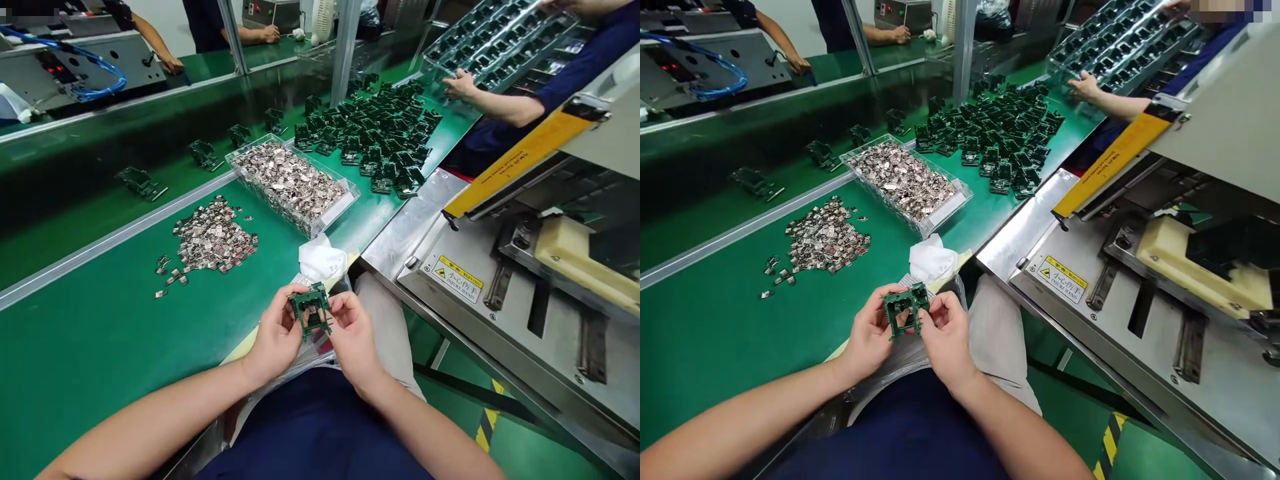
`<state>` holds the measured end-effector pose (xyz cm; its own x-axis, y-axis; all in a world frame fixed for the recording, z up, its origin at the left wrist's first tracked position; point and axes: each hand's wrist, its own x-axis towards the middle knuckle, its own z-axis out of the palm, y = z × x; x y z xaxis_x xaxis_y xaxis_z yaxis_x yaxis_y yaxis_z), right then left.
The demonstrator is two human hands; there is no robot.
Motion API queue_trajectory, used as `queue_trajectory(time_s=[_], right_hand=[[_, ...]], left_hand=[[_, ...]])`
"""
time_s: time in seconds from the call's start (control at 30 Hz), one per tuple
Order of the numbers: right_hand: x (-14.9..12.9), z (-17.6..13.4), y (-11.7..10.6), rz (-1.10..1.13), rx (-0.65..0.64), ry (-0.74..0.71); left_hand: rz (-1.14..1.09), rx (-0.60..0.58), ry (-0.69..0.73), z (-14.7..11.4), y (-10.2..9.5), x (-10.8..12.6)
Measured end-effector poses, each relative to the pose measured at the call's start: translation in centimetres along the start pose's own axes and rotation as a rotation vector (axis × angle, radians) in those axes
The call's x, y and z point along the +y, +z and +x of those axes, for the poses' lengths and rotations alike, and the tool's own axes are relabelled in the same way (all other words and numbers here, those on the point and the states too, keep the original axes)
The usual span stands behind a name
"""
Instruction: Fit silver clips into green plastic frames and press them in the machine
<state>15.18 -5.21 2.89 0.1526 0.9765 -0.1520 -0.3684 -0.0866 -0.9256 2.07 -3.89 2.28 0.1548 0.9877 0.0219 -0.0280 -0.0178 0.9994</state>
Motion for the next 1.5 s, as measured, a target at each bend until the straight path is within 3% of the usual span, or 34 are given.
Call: queue_trajectory(time_s=[0.07,0.2,0.37,0.57,0.77,0.97,1.17,1.33,1.5], right_hand=[[0.0,0.0,-1.1,-0.074,0.047,-0.037],[1.1,0.3,-3.6,-0.213,0.158,-0.081],[4.2,1.0,-3.6,-0.273,-0.032,0.014],[6.0,1.6,-1.8,-0.279,-0.011,-0.06],[7.0,1.4,-2.6,-0.394,-0.015,-0.146],[7.6,1.6,-3.8,-0.563,-0.212,-0.14],[5.8,1.9,-5.7,-0.781,-0.385,-0.103],[1.7,2.0,-5.3,-0.891,-0.36,-0.194],[-2.0,1.9,-3.6,-0.836,-0.335,-0.337]], left_hand=[[-0.028,0.012,-0.012,0.4,-0.2,0.0],[-0.162,0.158,-0.042,2.1,-0.2,0.0],[-0.246,0.146,-0.072,3.6,0.4,-1.0],[-0.225,0.159,-0.051,3.7,0.4,-2.0],[-0.263,0.129,-0.083,3.6,0.6,-1.7],[-0.249,0.129,-0.108,3.6,0.6,-1.4],[-0.229,0.08,-0.088,3.5,0.5,-1.2],[-0.282,0.037,-0.059,3.4,0.4,-1.2],[-0.23,0.017,-0.018,3.1,0.2,-1.2]])
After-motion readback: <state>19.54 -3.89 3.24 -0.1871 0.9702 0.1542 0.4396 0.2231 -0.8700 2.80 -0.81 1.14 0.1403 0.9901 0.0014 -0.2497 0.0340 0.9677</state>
